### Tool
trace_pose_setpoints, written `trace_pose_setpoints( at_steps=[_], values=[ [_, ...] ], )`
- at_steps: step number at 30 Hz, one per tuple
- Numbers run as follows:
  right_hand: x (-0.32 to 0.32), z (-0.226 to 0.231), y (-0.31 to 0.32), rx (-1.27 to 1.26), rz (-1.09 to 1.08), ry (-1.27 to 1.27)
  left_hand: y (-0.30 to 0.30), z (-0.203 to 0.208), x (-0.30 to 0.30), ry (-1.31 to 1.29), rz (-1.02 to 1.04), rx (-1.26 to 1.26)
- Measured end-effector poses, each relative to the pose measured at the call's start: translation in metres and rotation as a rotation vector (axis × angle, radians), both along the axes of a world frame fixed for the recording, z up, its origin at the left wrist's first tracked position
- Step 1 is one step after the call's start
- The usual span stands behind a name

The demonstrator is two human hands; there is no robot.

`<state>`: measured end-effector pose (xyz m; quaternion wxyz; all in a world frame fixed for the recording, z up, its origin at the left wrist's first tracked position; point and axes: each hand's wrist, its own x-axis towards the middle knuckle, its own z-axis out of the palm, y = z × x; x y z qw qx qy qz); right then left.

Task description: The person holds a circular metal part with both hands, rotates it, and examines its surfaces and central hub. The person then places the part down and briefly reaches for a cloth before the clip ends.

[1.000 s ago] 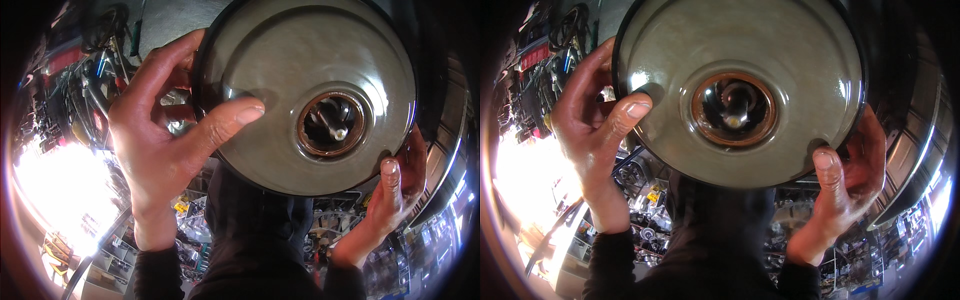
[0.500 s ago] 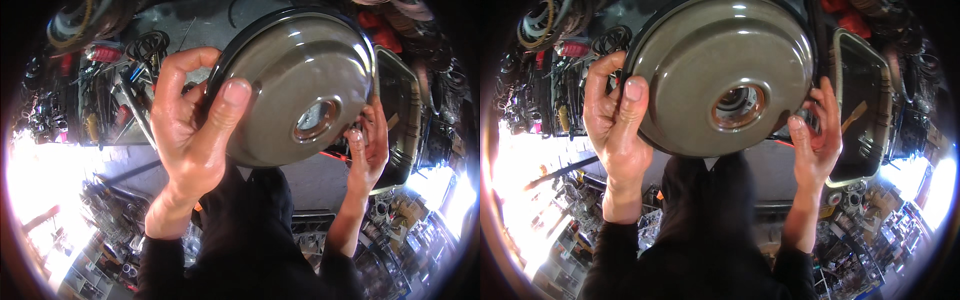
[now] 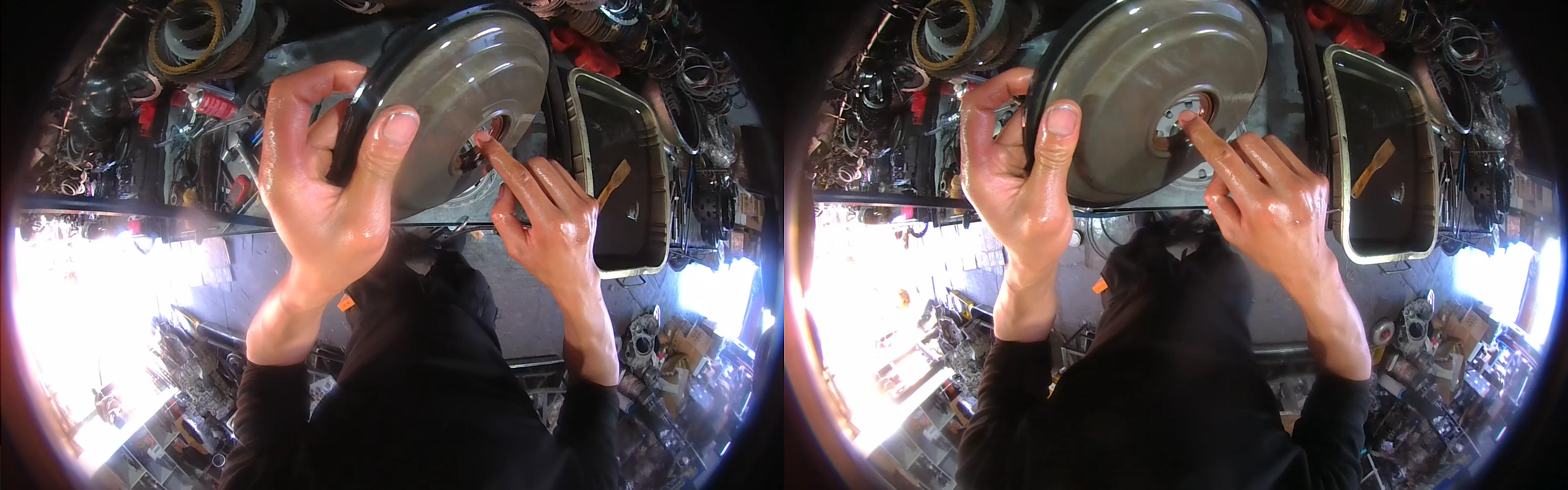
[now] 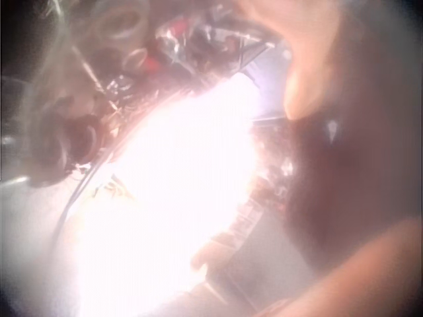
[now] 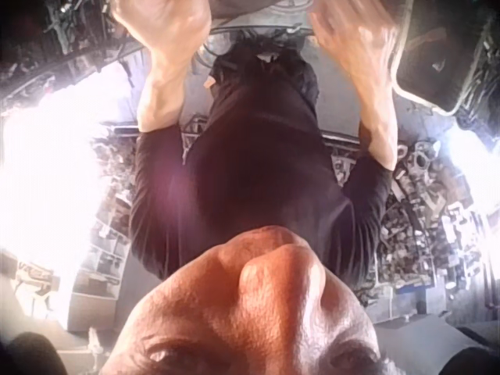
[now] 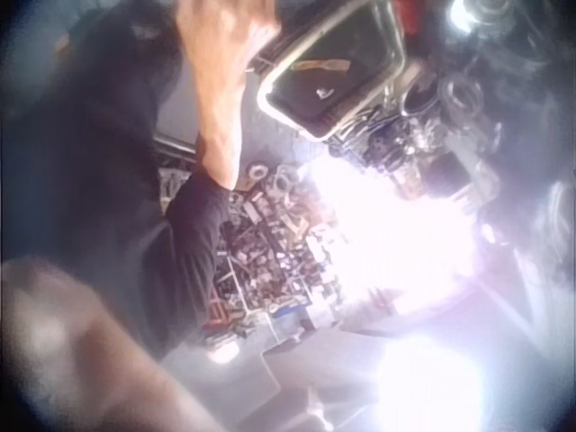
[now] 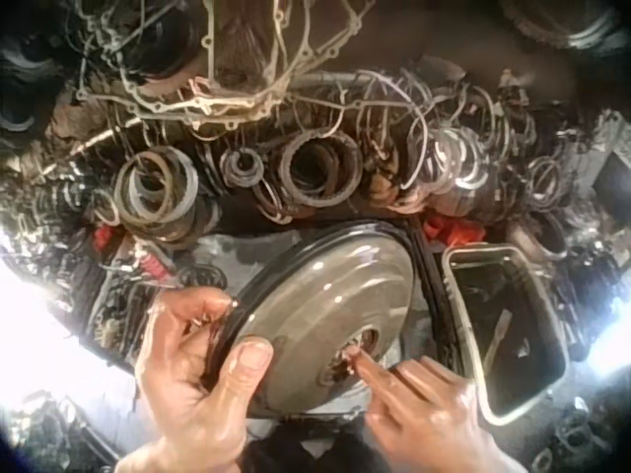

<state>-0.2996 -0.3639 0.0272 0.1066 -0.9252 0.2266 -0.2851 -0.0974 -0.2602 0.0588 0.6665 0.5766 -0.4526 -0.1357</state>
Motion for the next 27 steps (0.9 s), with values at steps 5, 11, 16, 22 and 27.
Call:
trace_pose_setpoints(
  at_steps=[5, 11, 16, 22, 27],
  values=[
    [0.003, -0.001, 0.008, 0.004, -0.039, -0.023, 0.009, 0.005, -0.007, 0.017, -0.023, -0.032],
    [0.011, 0.000, 0.026, 0.163, -0.031, -0.070, 0.019, 0.009, -0.007, -0.044, -0.014, -0.033],
    [0.011, 0.017, 0.053, 0.884, -0.023, -0.107, 0.022, 0.005, -0.008, -0.033, 0.001, -0.024],
    [0.011, 0.012, 0.050, 1.973, 0.277, -0.754, 0.028, -0.001, -0.015, -0.057, -0.007, 0.017],
    [0.003, 0.007, 0.052, 2.156, 0.325, -1.101, 0.028, -0.004, -0.017, -0.091, -0.015, -0.006]
  ],
)
